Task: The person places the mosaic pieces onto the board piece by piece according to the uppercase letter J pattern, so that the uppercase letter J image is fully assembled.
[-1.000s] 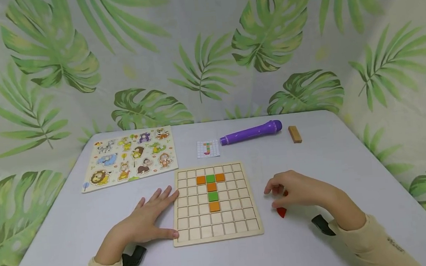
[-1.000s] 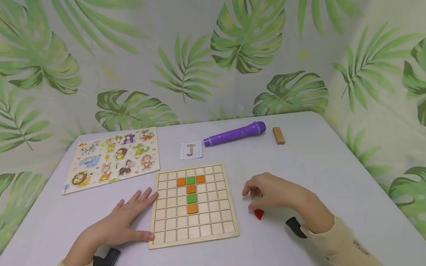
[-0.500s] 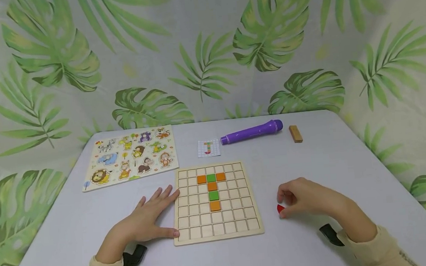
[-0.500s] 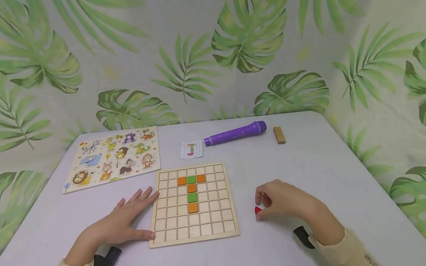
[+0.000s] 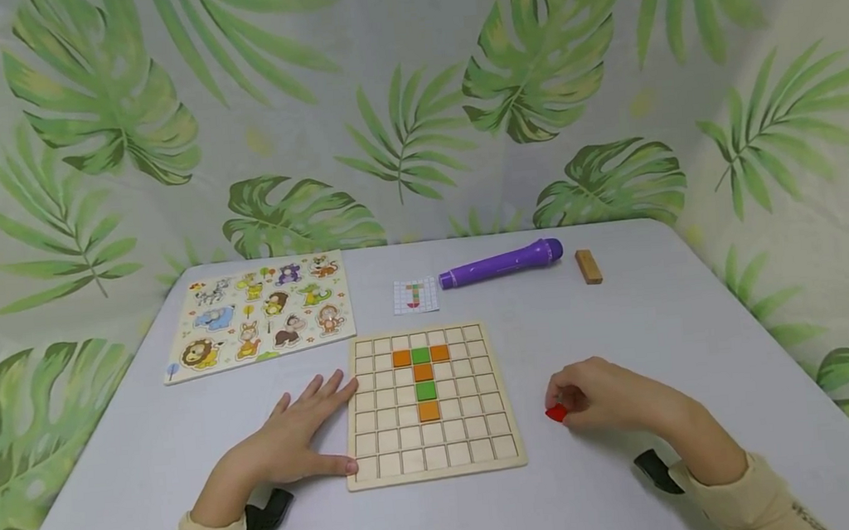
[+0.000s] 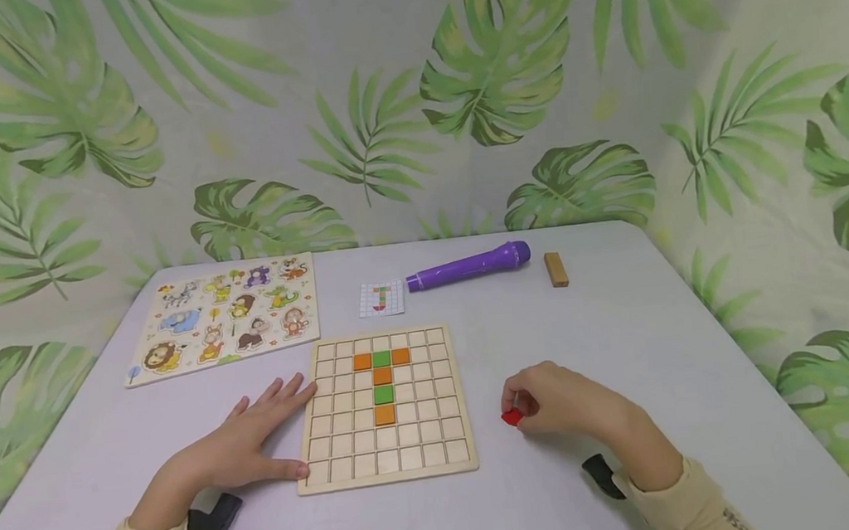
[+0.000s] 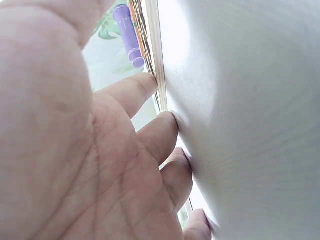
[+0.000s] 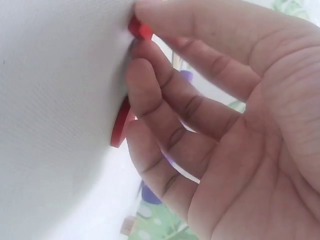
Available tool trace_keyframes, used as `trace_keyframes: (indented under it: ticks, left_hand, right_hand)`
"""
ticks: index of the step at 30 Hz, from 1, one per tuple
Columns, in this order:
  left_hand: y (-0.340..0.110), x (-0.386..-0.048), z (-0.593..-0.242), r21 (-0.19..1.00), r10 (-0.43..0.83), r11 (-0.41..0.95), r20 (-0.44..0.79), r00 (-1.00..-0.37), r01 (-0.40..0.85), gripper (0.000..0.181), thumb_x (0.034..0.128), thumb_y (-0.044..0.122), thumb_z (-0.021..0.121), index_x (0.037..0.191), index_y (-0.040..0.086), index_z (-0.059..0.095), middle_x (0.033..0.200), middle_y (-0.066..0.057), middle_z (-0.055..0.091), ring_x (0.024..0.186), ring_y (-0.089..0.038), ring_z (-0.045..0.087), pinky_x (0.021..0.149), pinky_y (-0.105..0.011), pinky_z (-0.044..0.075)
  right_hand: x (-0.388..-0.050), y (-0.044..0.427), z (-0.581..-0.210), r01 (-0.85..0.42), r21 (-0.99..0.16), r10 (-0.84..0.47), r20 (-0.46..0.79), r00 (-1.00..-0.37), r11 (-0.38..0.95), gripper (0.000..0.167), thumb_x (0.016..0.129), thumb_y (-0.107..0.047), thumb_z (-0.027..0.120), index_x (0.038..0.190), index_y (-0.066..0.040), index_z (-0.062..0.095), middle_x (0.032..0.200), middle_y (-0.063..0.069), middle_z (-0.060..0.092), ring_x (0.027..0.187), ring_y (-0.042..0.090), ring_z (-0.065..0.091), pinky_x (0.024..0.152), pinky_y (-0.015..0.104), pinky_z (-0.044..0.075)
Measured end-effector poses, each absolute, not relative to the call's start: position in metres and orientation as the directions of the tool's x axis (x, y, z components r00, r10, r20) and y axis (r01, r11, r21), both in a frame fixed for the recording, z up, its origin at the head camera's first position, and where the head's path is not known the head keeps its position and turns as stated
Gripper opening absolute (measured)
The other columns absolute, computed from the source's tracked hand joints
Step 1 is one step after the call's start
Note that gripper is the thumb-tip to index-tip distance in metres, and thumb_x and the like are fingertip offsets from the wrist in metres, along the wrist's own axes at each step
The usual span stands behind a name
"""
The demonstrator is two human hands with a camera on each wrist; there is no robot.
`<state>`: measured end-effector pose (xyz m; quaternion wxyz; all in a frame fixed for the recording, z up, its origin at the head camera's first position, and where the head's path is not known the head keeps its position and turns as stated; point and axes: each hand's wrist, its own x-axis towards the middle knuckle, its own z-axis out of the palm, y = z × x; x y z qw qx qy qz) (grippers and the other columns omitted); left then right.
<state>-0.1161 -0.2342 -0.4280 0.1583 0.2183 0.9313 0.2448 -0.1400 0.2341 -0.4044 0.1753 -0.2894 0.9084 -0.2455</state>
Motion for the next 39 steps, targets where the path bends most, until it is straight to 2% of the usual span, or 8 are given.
trace_keyframes:
  ticks: [3, 6, 10, 15, 24, 39]
  left_hand:
    - [-0.234, -0.116, -0.428, 0.524, 0.481, 0.787, -0.189, -0.856, 0.326, 0.111, 0.0841, 0.063, 0.084, 0.172, 0.022, 0.029, 0.181, -0.014, 0.017, 0.166, -0.05, 0.011, 0.124, -0.083, 0.004]
    - [-0.235, -0.115, -0.428, 0.52, 0.482, 0.788, -0.185, -0.856, 0.331, 0.111, 0.0842, 0.063, 0.083, 0.172, 0.022, 0.029, 0.181, -0.015, 0.018, 0.166, -0.051, 0.012, 0.124, -0.083, 0.005]
    - [-0.234, -0.115, -0.427, 0.525, 0.481, 0.785, -0.183, -0.857, 0.328, 0.111, 0.0843, 0.063, 0.084, 0.172, 0.021, 0.029, 0.181, -0.015, 0.018, 0.166, -0.051, 0.011, 0.124, -0.083, 0.004]
    - [-0.234, -0.115, -0.428, 0.53, 0.488, 0.779, -0.177, -0.855, 0.336, 0.11, 0.0845, 0.063, 0.083, 0.172, 0.021, 0.03, 0.18, -0.016, 0.018, 0.166, -0.052, 0.011, 0.124, -0.084, 0.004]
    - [-0.235, -0.116, -0.43, 0.518, 0.484, 0.787, -0.181, -0.856, 0.335, 0.111, 0.0846, 0.063, 0.083, 0.172, 0.021, 0.029, 0.181, -0.015, 0.017, 0.166, -0.05, 0.011, 0.124, -0.083, 0.005]
    - [-0.233, -0.115, -0.427, 0.518, 0.489, 0.784, -0.179, -0.854, 0.341, 0.111, 0.0846, 0.062, 0.083, 0.172, 0.021, 0.029, 0.18, -0.016, 0.018, 0.165, -0.051, 0.013, 0.123, -0.084, 0.006]
  right_hand:
    - [-0.141, 0.233, -0.405, -0.475, -0.54, -0.634, -0.148, -0.759, 0.695, 0.023, 0.089, 0.001, 0.078, 0.099, -0.02, 0.078, 0.092, -0.01, 0.067, 0.083, 0.002, 0.058, 0.075, 0.022, 0.055]
    - [-0.142, 0.234, -0.406, -0.487, -0.548, -0.643, -0.126, -0.755, 0.68, 0.024, 0.089, 0.001, 0.078, 0.102, -0.019, 0.079, 0.097, -0.009, 0.069, 0.088, 0.003, 0.062, 0.08, 0.024, 0.058]
    - [-0.141, 0.236, -0.407, -0.462, -0.546, -0.612, -0.125, -0.781, 0.699, 0.02, 0.089, -0.014, 0.086, 0.106, -0.017, 0.076, 0.099, -0.011, 0.069, 0.091, 0.005, 0.063, 0.082, 0.025, 0.058]
    - [-0.141, 0.239, -0.409, -0.418, -0.526, -0.561, -0.142, -0.815, 0.741, 0.023, 0.086, -0.028, 0.091, 0.1, -0.021, 0.074, 0.096, -0.012, 0.068, 0.09, 0.005, 0.06, 0.082, 0.024, 0.056]
    - [-0.142, 0.234, -0.413, -0.455, -0.525, -0.587, -0.111, -0.802, 0.72, 0.019, 0.086, -0.023, 0.091, 0.092, -0.022, 0.074, 0.091, -0.011, 0.065, 0.083, 0.002, 0.057, 0.075, 0.021, 0.053]
    - [-0.151, 0.229, -0.413, -0.516, -0.497, -0.626, -0.072, -0.777, 0.697, 0.015, 0.09, -0.023, 0.087, 0.095, -0.021, 0.073, 0.092, -0.013, 0.068, 0.084, -0.002, 0.06, 0.078, 0.023, 0.057]
